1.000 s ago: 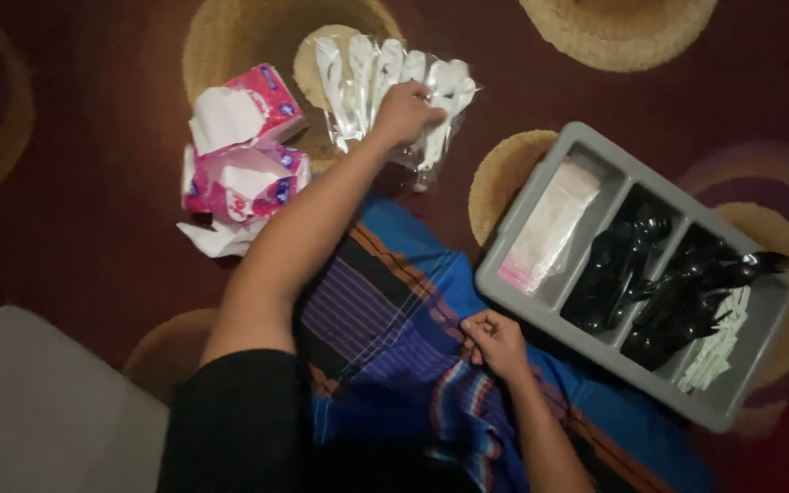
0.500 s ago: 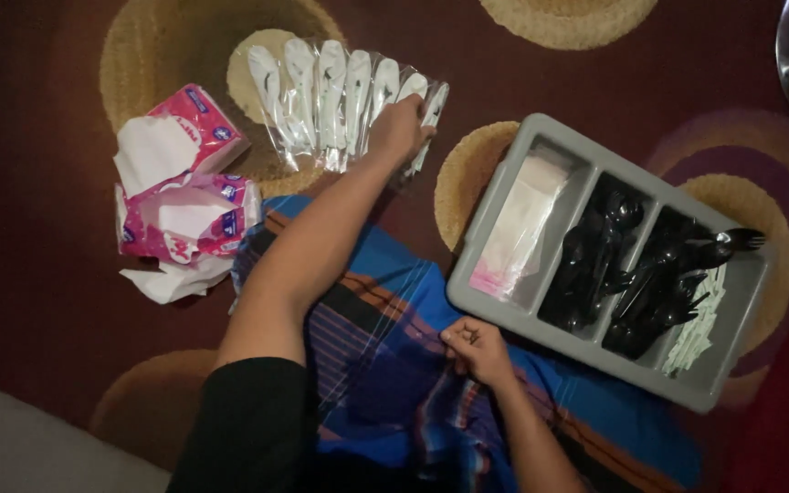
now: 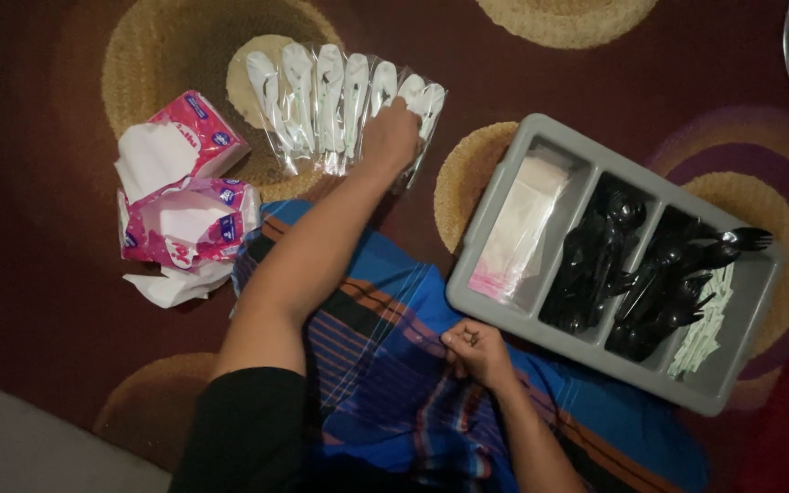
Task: Wrapping individual plastic spoons into paper sleeves by hand.
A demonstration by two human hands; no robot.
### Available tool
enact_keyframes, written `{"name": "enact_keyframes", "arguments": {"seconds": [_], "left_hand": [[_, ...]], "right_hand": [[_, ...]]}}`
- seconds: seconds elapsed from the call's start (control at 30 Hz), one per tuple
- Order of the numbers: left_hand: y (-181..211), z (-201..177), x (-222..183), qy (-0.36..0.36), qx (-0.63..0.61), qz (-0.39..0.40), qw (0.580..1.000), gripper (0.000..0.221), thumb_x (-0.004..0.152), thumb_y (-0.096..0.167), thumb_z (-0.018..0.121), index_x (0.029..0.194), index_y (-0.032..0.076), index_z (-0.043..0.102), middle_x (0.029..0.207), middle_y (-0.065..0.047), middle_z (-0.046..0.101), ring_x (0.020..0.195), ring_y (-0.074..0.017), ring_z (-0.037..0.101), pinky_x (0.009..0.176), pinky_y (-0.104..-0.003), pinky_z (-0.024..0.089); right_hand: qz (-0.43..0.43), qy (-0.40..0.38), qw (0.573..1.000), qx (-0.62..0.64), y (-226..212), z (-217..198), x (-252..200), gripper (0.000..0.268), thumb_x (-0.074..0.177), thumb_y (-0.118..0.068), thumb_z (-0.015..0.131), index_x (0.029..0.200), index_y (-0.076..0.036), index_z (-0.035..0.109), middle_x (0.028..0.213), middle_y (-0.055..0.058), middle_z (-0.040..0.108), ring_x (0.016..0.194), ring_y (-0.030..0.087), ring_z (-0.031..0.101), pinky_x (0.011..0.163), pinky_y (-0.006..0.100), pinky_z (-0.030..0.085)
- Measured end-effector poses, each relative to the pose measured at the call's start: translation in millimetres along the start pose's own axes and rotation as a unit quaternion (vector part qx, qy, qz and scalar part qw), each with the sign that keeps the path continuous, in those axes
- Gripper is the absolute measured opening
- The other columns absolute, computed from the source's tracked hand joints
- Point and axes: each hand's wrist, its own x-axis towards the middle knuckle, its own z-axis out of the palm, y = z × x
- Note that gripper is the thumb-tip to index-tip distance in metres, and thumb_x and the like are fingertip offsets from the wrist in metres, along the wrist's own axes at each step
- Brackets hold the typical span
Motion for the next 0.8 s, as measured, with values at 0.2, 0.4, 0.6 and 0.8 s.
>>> {"name": "enact_keyframes", "arguments": {"seconds": [0.2,0.4,0.6,0.8], "left_hand": [[13,-25,-8,0.017,-0.006,0.015,1.000,0.008,0.083,0.007,0.079,0.089,0.003,0.077,0.094,-0.018,0.064,0.087,-0.0390,0.071,0.077,-0.053,0.057],[3,-34,-25,-0.088,-0.077,-0.047,0.992,0.043,0.095,0.036,0.069,0.118,0.000,0.074,0.110,-0.027,0.069,0.111,-0.0477,0.067,0.095,-0.059,0.053],[13,-76,-80,-0.188,0.030,0.055,0.980,0.049,0.103,0.041,0.057,0.118,-0.002,0.075,0.109,-0.031,0.073,0.109,-0.0509,0.067,0.096,-0.060,0.052],[50,-112,-154,-0.254,0.110,0.000,0.961,0.050,0.095,0.053,0.059,0.132,0.021,0.069,0.128,-0.012,0.074,0.118,-0.0368,0.069,0.099,-0.054,0.057]], "right_hand": [[-0.023,0.000,1.000,-0.006,13,-4,5,0.014,0.090,-0.007,0.076,0.088,0.007,0.072,0.056,0.022,0.069,0.032,0.025,0.060,0.029,0.033,0.046],[-0.027,-0.005,0.999,-0.018,17,-4,4,0.014,0.092,-0.009,0.076,0.092,0.005,0.072,0.061,0.019,0.071,0.037,0.022,0.063,0.033,0.031,0.051],[-0.105,0.009,0.993,-0.058,14,15,-3,0.010,0.090,-0.014,0.078,0.088,-0.006,0.073,0.063,0.011,0.072,0.041,0.015,0.063,0.037,0.027,0.050],[-0.150,-0.046,0.983,-0.094,-9,10,-23,0.017,0.093,-0.016,0.077,0.100,-0.001,0.071,0.076,0.014,0.073,0.053,0.017,0.068,0.049,0.031,0.055]]}}
